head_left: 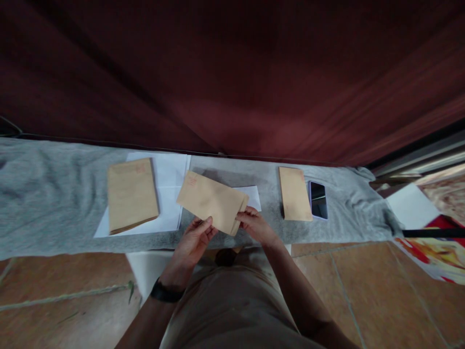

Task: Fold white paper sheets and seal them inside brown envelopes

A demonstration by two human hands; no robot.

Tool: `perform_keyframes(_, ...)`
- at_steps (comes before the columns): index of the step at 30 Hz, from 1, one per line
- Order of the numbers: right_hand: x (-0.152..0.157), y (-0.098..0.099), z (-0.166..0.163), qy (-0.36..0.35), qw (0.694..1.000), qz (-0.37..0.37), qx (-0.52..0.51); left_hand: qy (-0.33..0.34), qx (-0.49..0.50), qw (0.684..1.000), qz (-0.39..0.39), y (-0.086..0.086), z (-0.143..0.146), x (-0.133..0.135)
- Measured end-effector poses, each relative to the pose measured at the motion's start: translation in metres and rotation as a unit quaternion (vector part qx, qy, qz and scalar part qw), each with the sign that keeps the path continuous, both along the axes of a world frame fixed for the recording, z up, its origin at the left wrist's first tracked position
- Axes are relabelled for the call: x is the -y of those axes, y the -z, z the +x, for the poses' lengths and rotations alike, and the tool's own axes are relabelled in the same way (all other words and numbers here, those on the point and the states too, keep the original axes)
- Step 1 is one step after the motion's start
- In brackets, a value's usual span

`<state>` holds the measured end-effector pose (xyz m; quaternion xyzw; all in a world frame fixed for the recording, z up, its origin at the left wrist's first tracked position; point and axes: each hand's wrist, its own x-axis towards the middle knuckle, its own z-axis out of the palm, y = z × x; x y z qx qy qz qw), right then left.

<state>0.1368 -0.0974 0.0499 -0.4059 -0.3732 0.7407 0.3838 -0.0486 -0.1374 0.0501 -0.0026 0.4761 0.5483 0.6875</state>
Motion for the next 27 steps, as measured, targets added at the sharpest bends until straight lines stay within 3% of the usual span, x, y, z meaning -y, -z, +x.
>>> perform_keyframes(7,-0.008,0.005,-0.003,0.071,0.989,0.045,0.124,0.017,-0.1,0.993,0.066,-0.004,0.013,0.009)
perform_keyframes(10,-0.01,0.007,0.001,0.091,0.984,0.056,0.146,0.113,-0.115,0.986,0.052,0.002,0.015,0.019)
perform_keyframes(12,-0.01,0.008,0.006,0.094,0.981,0.067,0.154,0.192,-0.21,0.955,0.083,0.006,0.013,0.027)
perform_keyframes(14,-0.01,0.008,0.012,0.089,0.981,0.071,0.155,0.213,-0.389,0.88,0.171,0.006,0.008,0.033)
perform_keyframes(17,-0.008,0.006,0.02,0.069,0.985,0.052,0.147,0.205,-0.631,0.677,0.318,0.001,-0.005,0.027)
perform_keyframes(19,-0.005,0.004,0.023,0.039,0.989,0.032,0.135,0.241,-0.712,0.547,0.368,-0.003,-0.016,0.015)
perform_keyframes(21,-0.002,0.002,0.024,0.002,0.992,0.016,0.123,0.287,-0.747,0.46,0.385,-0.003,-0.026,0.003)
perform_keyframes(23,0.002,0.001,0.023,-0.027,0.993,0.003,0.113,0.331,-0.748,0.42,0.392,-0.001,-0.033,-0.007)
perform_keyframes(27,0.007,0.002,0.024,-0.034,0.996,-0.01,0.087,0.401,-0.709,0.419,0.401,0.004,-0.038,-0.013)
